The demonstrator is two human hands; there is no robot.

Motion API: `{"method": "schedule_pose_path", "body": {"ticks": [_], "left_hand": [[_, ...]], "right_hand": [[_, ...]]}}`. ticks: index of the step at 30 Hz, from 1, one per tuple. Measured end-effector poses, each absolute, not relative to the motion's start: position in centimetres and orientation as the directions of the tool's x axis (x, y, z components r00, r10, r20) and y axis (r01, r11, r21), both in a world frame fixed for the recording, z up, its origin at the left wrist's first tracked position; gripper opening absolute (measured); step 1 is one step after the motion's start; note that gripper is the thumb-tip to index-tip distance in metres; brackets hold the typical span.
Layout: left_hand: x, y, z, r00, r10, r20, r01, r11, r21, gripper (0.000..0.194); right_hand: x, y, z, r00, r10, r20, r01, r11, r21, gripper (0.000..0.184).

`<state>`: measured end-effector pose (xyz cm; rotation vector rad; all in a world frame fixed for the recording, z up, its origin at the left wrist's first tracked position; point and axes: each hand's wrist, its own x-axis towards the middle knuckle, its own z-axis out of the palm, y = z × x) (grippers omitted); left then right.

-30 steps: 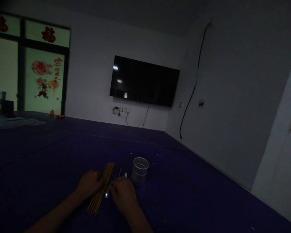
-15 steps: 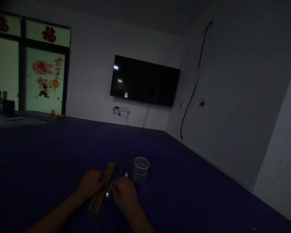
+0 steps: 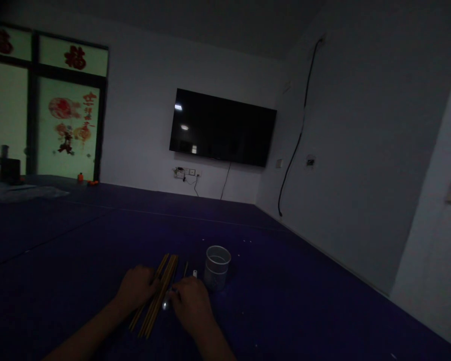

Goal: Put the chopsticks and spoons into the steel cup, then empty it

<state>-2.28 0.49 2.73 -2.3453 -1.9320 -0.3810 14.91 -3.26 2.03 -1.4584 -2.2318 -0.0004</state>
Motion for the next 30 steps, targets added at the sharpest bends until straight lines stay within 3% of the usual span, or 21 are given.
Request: {"method": "schedule_pose_path", "body": {"ticks": [30], "left_hand": [[-2.41,0.74,2.64,0.155,0.978,0.140,0.979,-0.171,0.111,0.035]], "right_hand": [[14.73,-3.39,2.05,-0.328,0.868,0.373,0.867,0.434,-0.245,0.020]]}}
